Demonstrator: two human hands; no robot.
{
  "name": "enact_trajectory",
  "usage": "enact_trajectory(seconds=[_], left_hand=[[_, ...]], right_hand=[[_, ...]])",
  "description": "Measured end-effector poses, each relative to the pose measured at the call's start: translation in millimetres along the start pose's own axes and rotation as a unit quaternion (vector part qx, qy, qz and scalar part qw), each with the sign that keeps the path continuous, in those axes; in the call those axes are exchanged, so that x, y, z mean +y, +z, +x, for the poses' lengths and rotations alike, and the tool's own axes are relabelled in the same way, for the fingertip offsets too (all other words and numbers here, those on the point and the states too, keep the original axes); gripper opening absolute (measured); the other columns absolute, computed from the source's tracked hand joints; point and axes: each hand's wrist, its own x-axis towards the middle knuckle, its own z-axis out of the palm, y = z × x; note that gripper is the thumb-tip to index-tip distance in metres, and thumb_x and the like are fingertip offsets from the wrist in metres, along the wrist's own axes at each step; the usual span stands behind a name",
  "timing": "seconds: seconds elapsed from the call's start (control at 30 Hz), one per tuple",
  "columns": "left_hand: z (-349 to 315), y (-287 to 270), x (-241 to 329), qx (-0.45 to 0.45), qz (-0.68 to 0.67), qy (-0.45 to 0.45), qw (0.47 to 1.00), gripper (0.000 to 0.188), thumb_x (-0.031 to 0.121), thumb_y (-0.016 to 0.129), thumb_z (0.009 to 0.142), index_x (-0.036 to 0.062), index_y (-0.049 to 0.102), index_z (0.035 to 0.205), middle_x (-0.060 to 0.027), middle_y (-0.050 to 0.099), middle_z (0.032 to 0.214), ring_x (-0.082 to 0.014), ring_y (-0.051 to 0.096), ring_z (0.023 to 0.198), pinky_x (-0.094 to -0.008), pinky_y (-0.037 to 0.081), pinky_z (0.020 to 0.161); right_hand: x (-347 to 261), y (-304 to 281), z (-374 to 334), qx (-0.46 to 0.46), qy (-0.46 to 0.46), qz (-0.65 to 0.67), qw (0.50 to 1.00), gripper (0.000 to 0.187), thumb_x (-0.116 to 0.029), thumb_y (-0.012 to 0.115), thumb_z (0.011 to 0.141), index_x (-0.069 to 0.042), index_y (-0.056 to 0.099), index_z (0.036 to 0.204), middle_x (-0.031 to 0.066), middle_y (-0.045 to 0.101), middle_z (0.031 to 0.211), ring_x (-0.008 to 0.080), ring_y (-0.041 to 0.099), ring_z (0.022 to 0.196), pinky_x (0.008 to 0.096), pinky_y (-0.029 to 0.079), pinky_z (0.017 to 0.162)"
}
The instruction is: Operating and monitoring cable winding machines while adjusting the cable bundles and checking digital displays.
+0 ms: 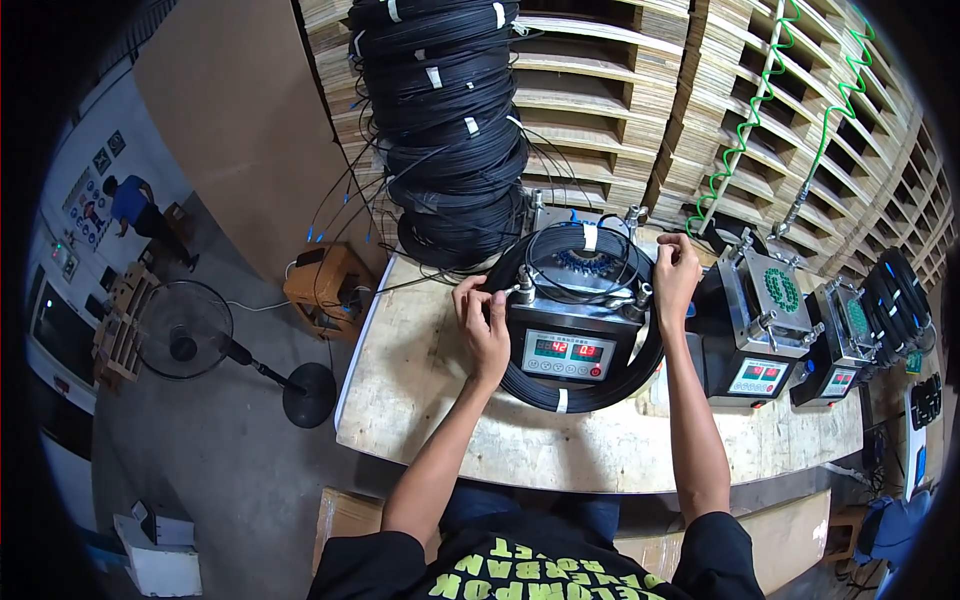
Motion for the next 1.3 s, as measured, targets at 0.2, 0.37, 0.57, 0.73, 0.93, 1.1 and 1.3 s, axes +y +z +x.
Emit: enact_trajectory(seconds=[0.2,0.37,0.57,0.73,0.93,1.1,1.3], left_hand=[[-4.2,4.2,4.4,0.012,-0.041,0.062,0.997,0.020,0.015,0.061,0.099,-0.0005,0.051,0.105,-0.0190,0.050,0.124,-0.0331,0.052,0.114,-0.0422,0.042,0.101],[-0.4,-0.7,-1.6,0.006,-0.050,-0.029,0.998,0.022,0.017,0.062,0.098,-0.0013,0.050,0.103,-0.0166,0.053,0.115,-0.0282,0.052,0.111,-0.0406,0.042,0.097],[-0.1,-2.2,3.5,-0.001,0.014,0.011,1.000,0.025,0.025,0.058,0.102,0.0009,0.053,0.095,-0.0178,0.053,0.114,-0.0319,0.053,0.109,-0.0423,0.041,0.096],[-0.9,-3.4,6.5,-0.005,0.012,0.012,1.000,0.025,0.024,0.059,0.102,0.0006,0.054,0.095,-0.0206,0.051,0.121,-0.0340,0.052,0.112,-0.0434,0.043,0.097],[-1.2,-3.4,3.6,0.003,-0.004,0.025,1.000,0.024,0.023,0.059,0.101,0.0004,0.054,0.096,-0.0212,0.051,0.124,-0.0359,0.054,0.114,-0.0441,0.045,0.096],[1.4,4.0,11.8,-0.023,-0.013,0.015,1.000,0.022,0.019,0.051,0.104,-0.0018,0.047,0.096,-0.0236,0.057,0.128,-0.0365,0.056,0.112,-0.0434,0.040,0.100],[0.4,7.6,9.9,-0.043,-0.018,-0.063,0.997,0.031,0.027,0.044,0.108,-0.0008,0.044,0.121,-0.0250,0.055,0.130,-0.0368,0.056,0.117,-0.0417,0.042,0.098]], right_hand=[[-2.9,-3.6,-5.6,0.020,0.000,0.009,1.000,0.015,0.000,0.053,0.090,0.007,0.065,0.095,0.0191,0.066,0.074,0.0242,0.063,0.065,0.0370,0.049,0.063],[1.4,-10.1,-22.1,0.026,-0.012,0.007,1.000,0.015,0.001,0.052,0.089,0.006,0.062,0.099,0.0198,0.064,0.082,0.0271,0.062,0.071,0.0381,0.049,0.067],[5.0,-12.7,-33.3,0.044,-0.029,0.003,0.999,0.016,0.001,0.053,0.091,0.005,0.062,0.104,0.0190,0.065,0.092,0.0270,0.062,0.080,0.0372,0.049,0.076],[-2.3,-20.5,-53.9,0.052,0.014,0.052,0.997,0.022,-0.003,0.054,0.095,0.004,0.059,0.115,0.0168,0.065,0.094,0.0269,0.063,0.083,0.0370,0.050,0.079],[-28.5,-17.5,-113.5,0.005,-0.066,-0.168,0.983,0.074,-0.045,0.070,0.089,-0.005,0.045,0.146,0.0245,0.046,0.145,0.0401,0.042,0.134,0.0491,0.029,0.113],[-39.6,-13.0,-110.9,0.009,-0.061,-0.239,0.969,0.091,-0.048,0.080,0.076,-0.012,0.040,0.149,0.0292,0.040,0.145,0.0451,0.038,0.135,0.0558,0.026,0.111],[1.6,-25.1,-121.8,0.031,-0.027,0.091,0.995,0.039,-0.009,0.067,0.083,-0.002,0.047,0.115,0.0305,0.044,0.146,0.0442,0.046,0.131,0.0476,0.035,0.109]])
